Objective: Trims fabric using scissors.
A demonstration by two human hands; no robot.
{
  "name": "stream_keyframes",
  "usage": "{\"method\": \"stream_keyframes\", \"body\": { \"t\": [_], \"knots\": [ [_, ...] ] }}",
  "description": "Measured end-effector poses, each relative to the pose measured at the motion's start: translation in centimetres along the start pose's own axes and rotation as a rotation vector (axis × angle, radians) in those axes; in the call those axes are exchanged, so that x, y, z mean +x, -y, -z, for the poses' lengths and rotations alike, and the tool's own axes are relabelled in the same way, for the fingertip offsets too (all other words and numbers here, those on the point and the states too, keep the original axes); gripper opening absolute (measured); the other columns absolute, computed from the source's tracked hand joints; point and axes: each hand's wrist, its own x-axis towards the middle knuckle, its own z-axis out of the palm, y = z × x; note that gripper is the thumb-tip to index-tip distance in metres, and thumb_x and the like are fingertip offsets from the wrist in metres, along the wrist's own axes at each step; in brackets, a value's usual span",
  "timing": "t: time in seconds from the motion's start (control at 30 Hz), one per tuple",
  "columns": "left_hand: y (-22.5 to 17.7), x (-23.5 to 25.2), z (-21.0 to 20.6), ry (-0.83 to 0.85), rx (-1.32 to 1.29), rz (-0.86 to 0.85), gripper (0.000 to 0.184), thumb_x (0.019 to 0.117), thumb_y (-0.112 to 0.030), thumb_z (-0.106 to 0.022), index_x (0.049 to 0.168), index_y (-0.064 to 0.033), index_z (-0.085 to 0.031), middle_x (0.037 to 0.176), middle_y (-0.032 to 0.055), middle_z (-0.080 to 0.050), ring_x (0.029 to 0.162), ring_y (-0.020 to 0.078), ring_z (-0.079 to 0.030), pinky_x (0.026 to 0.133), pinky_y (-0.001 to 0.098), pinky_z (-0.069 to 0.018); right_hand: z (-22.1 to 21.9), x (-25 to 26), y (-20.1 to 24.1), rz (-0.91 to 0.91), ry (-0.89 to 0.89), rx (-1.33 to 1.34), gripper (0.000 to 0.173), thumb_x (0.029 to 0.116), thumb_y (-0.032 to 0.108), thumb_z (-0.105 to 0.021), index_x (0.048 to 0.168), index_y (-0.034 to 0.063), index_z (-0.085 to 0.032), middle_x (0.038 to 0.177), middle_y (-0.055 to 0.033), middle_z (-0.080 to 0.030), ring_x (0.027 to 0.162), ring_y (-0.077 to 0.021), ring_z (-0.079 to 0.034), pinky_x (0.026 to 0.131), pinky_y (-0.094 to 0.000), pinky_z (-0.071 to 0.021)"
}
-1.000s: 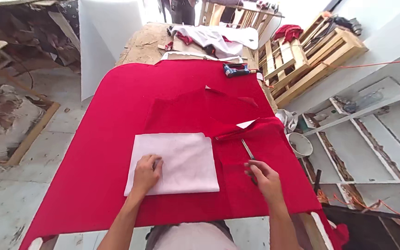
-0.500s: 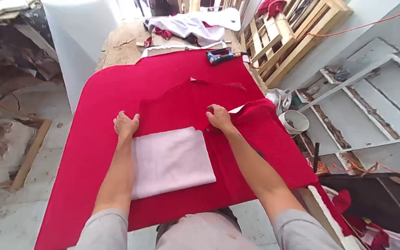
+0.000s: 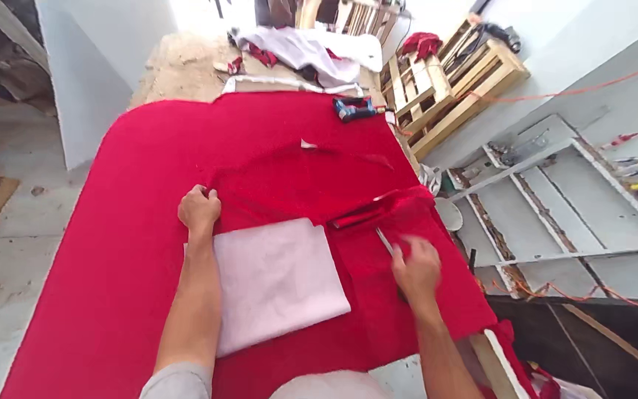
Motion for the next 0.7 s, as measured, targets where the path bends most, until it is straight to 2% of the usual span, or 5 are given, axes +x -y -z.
{"method": "stream_keyframes", "body": {
  "t": [0.17,0.33,0.53,0.6,0.7],
  "knots": [
    [-3.0,-2.8,0.2,-0.269,-0.005,-0.267,0.055,0.1005,-0.037,-0.055,0.143,-0.0014,-0.055,0.142,0.0273,-0.055,0.132,0.0451,-0.052,0.107,0.0639,-0.041,-2.8,-11.8,-7.1,-0.12,0.029,-0.066,0.045,0.1024,0.03,-0.048,0.137,0.007,-0.065,0.145,-0.0261,-0.054,0.128,-0.0517,-0.054,0.095,-0.0704,-0.0454],
    [-8.8,-13.7,-1.6,-0.075,0.057,-0.68,0.046,0.1026,-0.039,-0.053,0.135,-0.0092,-0.064,0.139,0.0157,-0.062,0.133,0.0328,-0.056,0.114,0.0556,-0.0404,-2.1,-10.1,-6.5,-0.103,0.029,-0.051,0.034,0.0932,0.023,-0.064,0.12,0.0055,-0.075,0.125,-0.0274,-0.065,0.116,-0.0498,-0.061,0.089,-0.0656,-0.0508],
    [-6.6,-28.5,-5.9,0.31,0.089,-0.963,0.055,0.0957,-0.052,-0.059,0.137,-0.0155,-0.063,0.141,0.0076,-0.063,0.134,0.0259,-0.057,0.114,0.0539,-0.041,0.6,-4.6,-7.1,-0.19,0.483,-0.112,0.033,0.0921,0.036,-0.069,0.111,0.0108,-0.077,0.109,-0.0171,-0.074,0.105,-0.0384,-0.069,0.087,-0.0632,-0.0536],
    [-4.6,-30.9,-7.2,0.367,0.119,-0.954,0.073,0.0903,-0.057,-0.064,0.149,-0.0147,-0.053,0.153,0.0087,-0.054,0.144,0.0274,-0.047,0.118,0.057,-0.0349,1.1,-4.6,-8.3,-0.205,0.537,0.079,0.027,0.0928,0.029,-0.069,0.109,0.0097,-0.078,0.101,-0.0153,-0.075,0.1,-0.0343,-0.071,0.087,-0.0595,-0.0547],
    [-3.1,-31.9,-8.3,0.379,0.145,-0.914,0.085,0.0881,-0.051,-0.067,0.159,-0.0129,-0.04,0.162,0.0107,-0.042,0.152,0.0298,-0.035,0.122,0.0601,-0.0254,2.7,-6.6,-7.8,-0.362,0.698,0.751,0.018,0.0992,0.01,-0.062,0.112,-0.0002,-0.07,0.092,-0.0113,-0.076,0.077,-0.0219,-0.074,0.067,-0.0379,-0.0619]
  ]
}}
